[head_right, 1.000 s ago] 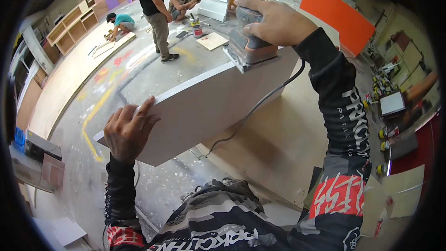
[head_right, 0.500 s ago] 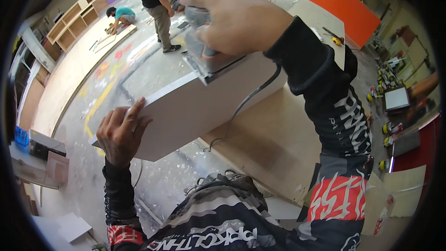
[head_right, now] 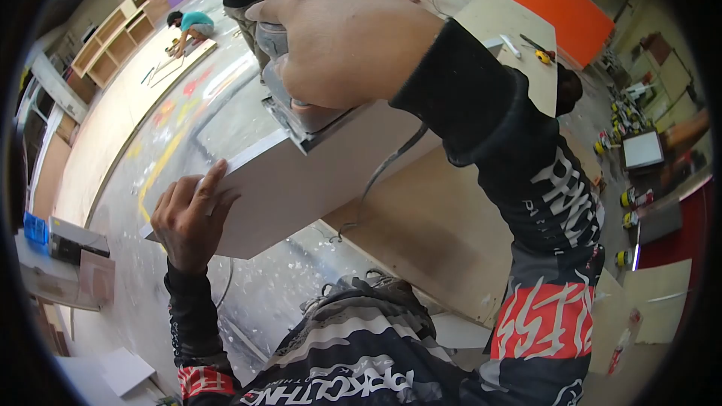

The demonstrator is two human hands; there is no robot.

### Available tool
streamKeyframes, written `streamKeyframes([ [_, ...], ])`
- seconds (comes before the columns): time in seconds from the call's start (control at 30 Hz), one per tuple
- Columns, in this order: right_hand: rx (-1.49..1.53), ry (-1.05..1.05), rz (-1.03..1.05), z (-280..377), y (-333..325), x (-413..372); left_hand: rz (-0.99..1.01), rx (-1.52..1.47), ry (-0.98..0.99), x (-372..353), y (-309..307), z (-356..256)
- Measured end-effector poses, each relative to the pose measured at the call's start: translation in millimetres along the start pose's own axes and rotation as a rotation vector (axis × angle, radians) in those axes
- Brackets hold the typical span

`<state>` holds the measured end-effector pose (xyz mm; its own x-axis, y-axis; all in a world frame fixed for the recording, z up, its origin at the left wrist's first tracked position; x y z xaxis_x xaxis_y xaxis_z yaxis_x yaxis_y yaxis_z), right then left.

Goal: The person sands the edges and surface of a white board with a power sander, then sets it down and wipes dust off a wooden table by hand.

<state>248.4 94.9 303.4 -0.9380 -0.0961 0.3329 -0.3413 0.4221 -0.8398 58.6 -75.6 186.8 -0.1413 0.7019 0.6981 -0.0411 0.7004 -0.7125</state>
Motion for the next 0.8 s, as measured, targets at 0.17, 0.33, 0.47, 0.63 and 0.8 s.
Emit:
streamKeyframes([
  [0.17, 0.106, 0.092, 0.124, -25, 2, -22, -0.018, -0.008, 0.007, -4, 6, 4],
  [0.33, 0.189, 0.368, -0.022, -55, 13, -60, -0.026, -0.020, 0.017, -9, 9, 8],
  [0.47, 0.213, 0.516, 0.032, -72, 13, -86, -0.021, -0.022, 0.017, -13, 14, 13],
  [0.63, 0.171, 0.684, 0.100, -111, 16, -124, -0.004, -0.008, 0.019, -14, 13, 15],
  [0.8, 0.128, 0.838, 0.106, -140, 25, -157, 0.022, 0.002, -0.014, -21, 11, 16],
])
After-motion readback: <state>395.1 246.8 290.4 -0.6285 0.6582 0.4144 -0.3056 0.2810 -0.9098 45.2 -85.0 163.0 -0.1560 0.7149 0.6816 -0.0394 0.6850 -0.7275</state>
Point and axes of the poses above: each hand's wrist, its own x-axis towards the middle knuckle, its own y-axis out of the palm, z = x × y, the point moved 3 cm from there along x, towards the middle knuckle, and after that the axes turned 15 degrees about -y, right-handed, at the moved point
